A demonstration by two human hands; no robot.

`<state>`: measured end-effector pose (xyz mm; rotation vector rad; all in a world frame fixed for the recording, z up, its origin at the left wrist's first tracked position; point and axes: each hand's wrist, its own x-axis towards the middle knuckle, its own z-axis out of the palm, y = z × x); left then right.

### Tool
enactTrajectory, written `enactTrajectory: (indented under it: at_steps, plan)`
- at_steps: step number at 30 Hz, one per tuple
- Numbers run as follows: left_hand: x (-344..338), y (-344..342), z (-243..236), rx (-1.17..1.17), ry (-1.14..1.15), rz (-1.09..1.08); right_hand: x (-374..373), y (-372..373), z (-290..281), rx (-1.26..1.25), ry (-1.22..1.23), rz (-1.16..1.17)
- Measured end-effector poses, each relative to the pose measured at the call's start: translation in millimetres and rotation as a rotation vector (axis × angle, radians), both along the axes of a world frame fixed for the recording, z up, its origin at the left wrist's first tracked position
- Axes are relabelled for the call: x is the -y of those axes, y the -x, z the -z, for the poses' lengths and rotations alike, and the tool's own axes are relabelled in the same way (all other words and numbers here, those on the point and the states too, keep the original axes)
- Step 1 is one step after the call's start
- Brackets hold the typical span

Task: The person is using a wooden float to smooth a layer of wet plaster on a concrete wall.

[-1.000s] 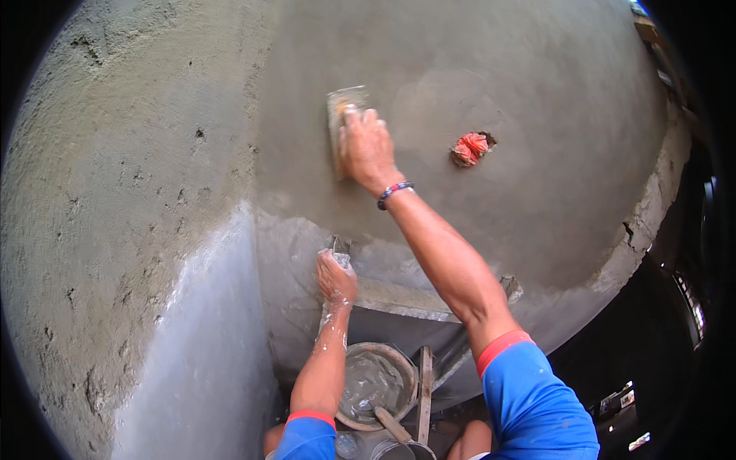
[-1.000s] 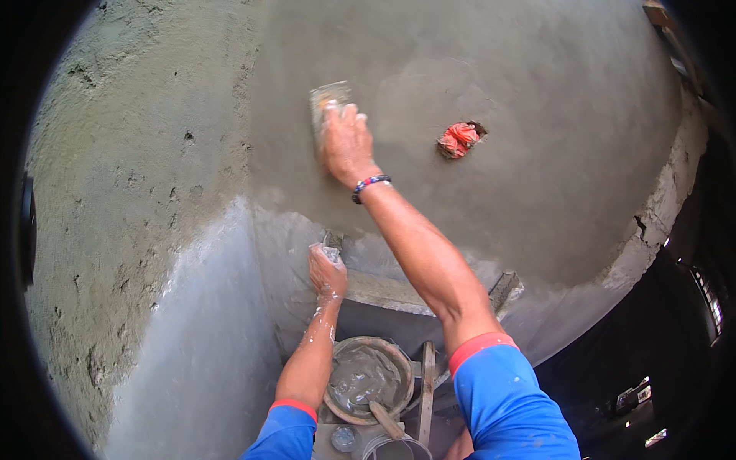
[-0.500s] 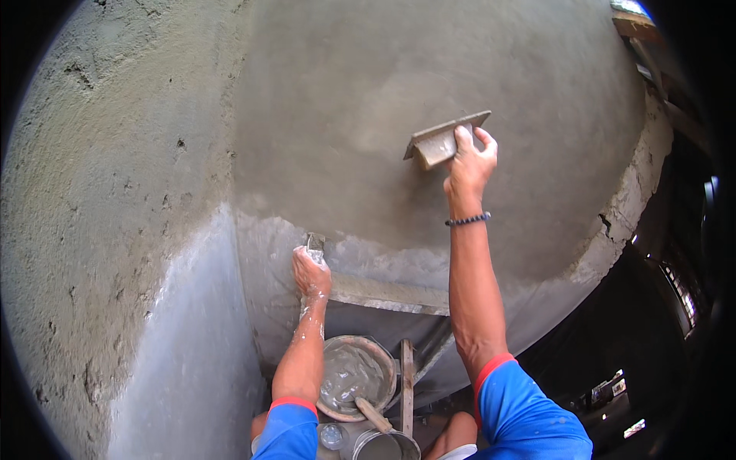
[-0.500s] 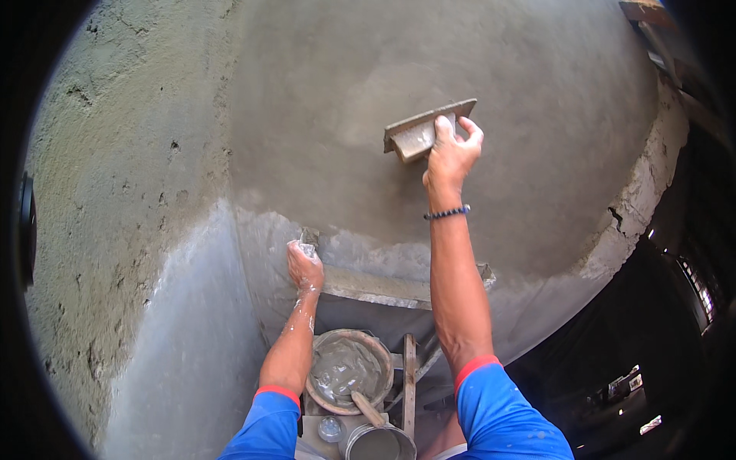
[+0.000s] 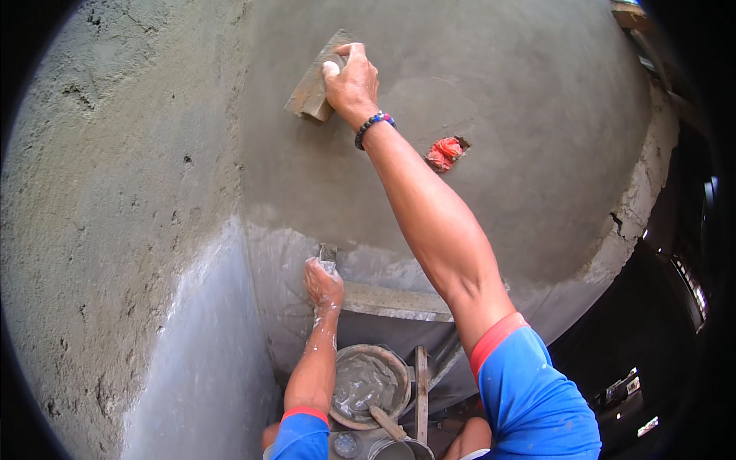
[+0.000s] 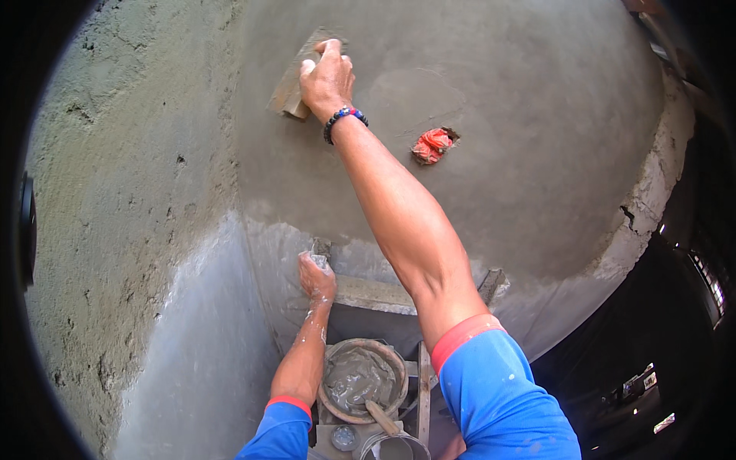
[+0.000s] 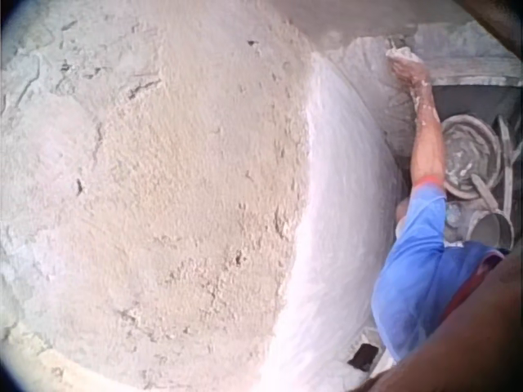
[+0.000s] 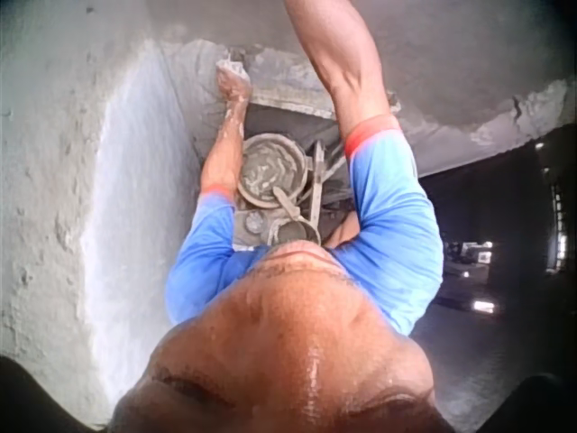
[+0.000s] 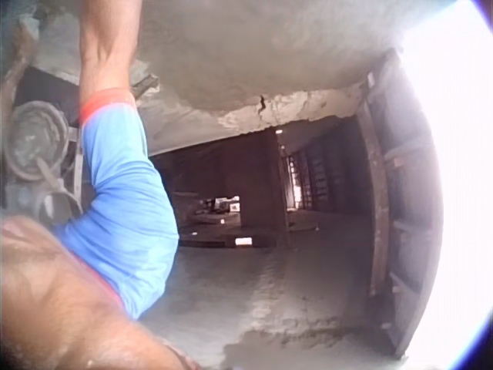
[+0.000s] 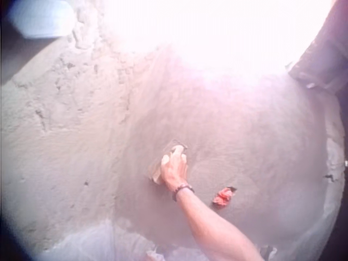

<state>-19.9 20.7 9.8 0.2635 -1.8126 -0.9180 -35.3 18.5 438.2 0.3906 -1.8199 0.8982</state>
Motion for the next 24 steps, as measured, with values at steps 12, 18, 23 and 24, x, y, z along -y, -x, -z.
enactTrajectory:
  at_steps: [12, 18, 23, 24]
  plan:
    - [0, -2, -2, 0.017, -0.046, 0.017, -229, -99, -48, 0.037, -0.158, -0.128]
    - [1, 0, -1, 0.015, -0.038, -0.007, -221, -60, -9, -0.345, -1.182, 0.378]
    - [4, 1, 1, 0.011, -0.028, -0.013, -231, -27, 14, -0.276, -1.273, 0.584]
    - [5, 0, 0, 0.013, -0.027, -0.017, -244, -28, 22, -0.285, -1.268, 0.566]
